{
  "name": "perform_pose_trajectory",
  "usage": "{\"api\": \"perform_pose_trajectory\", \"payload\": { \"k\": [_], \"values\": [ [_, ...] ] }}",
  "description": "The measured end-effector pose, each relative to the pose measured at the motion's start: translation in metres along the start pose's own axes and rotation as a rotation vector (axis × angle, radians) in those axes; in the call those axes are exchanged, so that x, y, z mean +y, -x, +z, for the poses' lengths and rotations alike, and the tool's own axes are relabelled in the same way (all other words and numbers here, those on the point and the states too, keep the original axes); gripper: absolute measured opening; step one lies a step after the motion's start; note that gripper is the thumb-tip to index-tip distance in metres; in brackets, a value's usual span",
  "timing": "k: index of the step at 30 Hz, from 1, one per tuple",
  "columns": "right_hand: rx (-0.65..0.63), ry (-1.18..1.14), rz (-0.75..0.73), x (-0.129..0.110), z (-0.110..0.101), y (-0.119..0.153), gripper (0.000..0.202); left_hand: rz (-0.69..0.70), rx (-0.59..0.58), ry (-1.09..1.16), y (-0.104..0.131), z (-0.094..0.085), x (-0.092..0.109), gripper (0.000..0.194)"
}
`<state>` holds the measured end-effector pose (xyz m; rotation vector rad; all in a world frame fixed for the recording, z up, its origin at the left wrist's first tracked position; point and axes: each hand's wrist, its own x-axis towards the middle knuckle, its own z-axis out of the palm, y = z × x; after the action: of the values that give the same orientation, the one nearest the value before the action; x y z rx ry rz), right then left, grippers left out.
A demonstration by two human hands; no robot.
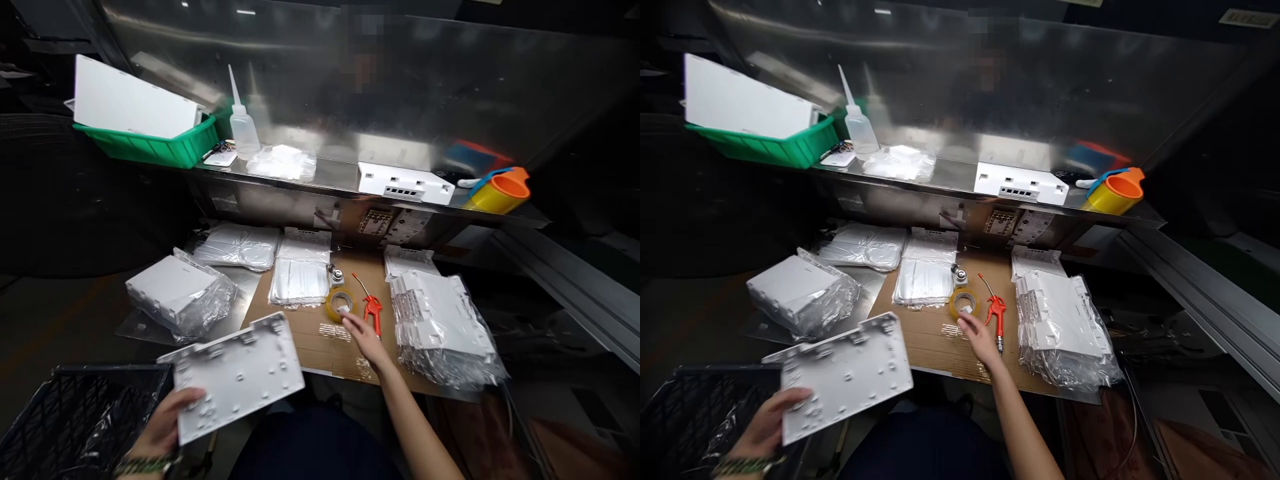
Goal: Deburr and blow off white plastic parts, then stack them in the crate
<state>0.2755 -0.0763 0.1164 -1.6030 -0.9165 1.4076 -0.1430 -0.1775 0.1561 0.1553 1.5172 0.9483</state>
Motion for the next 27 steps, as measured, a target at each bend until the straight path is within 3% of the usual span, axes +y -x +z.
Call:
{"api": "perform_pose_trajectory", "payload": {
  "k": [3,5,8,12,15,19,23,27],
  "values": [
    [-0.255,-0.21,0.071,0.005,0.021,0.035,0.057,0.008,-0.257,-0.173,-0.035,0.07,0.014,0.035],
    [-0.308,-0.35,0.102,0.005,0.02,0.048,0.058,0.035,-0.405,-0.295,-0.064,0.113,0.018,0.041],
    [-0.163,-0.459,0.093,0.0,-0.002,0.054,0.058,0.157,-0.535,-0.48,-0.109,0.172,0.024,0.037],
    [0.222,-0.684,0.052,-0.003,-0.04,0.065,0.054,0.432,-0.546,-0.751,-0.163,0.228,0.03,0.027],
    [0.389,-0.788,-0.018,-0.004,-0.051,0.081,0.052,0.607,-0.533,-0.912,-0.193,0.245,0.031,0.03],
    [0.495,-0.809,-0.074,-0.007,-0.048,0.097,0.051,0.703,-0.555,-1.064,-0.217,0.243,0.035,0.024],
    [0.556,-0.825,-0.079,-0.007,-0.042,0.105,0.052,0.694,-0.547,-1.136,-0.233,0.242,0.05,0.025],
    [0.584,-0.836,-0.061,-0.002,-0.033,0.105,0.053,0.588,-0.591,-1.142,-0.254,0.251,0.069,0.026]
  ]
}}
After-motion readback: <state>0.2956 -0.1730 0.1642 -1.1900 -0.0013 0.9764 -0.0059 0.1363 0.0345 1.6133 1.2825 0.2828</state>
